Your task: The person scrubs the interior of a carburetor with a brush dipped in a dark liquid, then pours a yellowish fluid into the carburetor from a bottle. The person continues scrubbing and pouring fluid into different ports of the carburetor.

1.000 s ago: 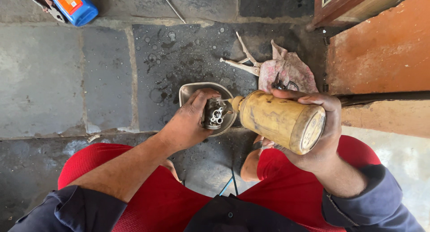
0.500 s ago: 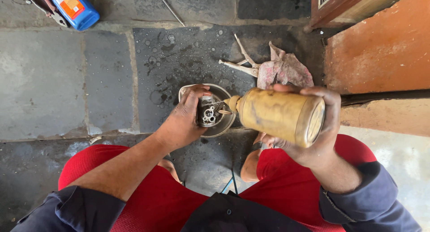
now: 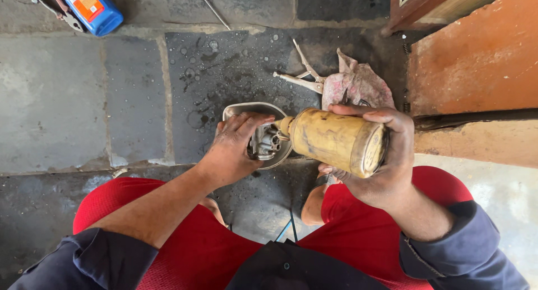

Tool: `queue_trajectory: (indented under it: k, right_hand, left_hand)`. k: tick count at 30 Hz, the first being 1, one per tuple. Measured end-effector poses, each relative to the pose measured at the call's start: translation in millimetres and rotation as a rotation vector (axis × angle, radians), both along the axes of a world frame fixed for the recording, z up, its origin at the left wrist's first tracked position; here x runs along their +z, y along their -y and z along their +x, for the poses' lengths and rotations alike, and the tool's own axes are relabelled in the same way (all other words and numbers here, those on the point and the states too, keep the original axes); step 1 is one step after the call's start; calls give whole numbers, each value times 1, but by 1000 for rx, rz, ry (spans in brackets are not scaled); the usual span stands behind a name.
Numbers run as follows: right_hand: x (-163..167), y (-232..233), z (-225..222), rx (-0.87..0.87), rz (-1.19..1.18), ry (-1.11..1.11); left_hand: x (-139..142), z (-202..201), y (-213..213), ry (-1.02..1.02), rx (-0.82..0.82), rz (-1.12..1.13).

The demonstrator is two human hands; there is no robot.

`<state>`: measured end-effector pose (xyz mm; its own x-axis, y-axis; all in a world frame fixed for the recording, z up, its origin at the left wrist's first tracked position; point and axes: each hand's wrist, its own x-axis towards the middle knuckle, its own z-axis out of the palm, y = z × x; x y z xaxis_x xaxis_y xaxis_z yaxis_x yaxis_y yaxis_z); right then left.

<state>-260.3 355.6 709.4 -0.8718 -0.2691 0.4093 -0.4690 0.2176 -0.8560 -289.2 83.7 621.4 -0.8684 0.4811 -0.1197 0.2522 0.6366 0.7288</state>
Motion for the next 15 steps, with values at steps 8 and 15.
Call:
queue_trajectory:
  k: [8,15]
  right_hand:
    - [2,3,7,68,7,-30]
    - [5,0,13,73,32,-105]
  left_hand:
    - [-4,-3,0,-56,21,64]
    - [-11,-2,0,-104,51,114]
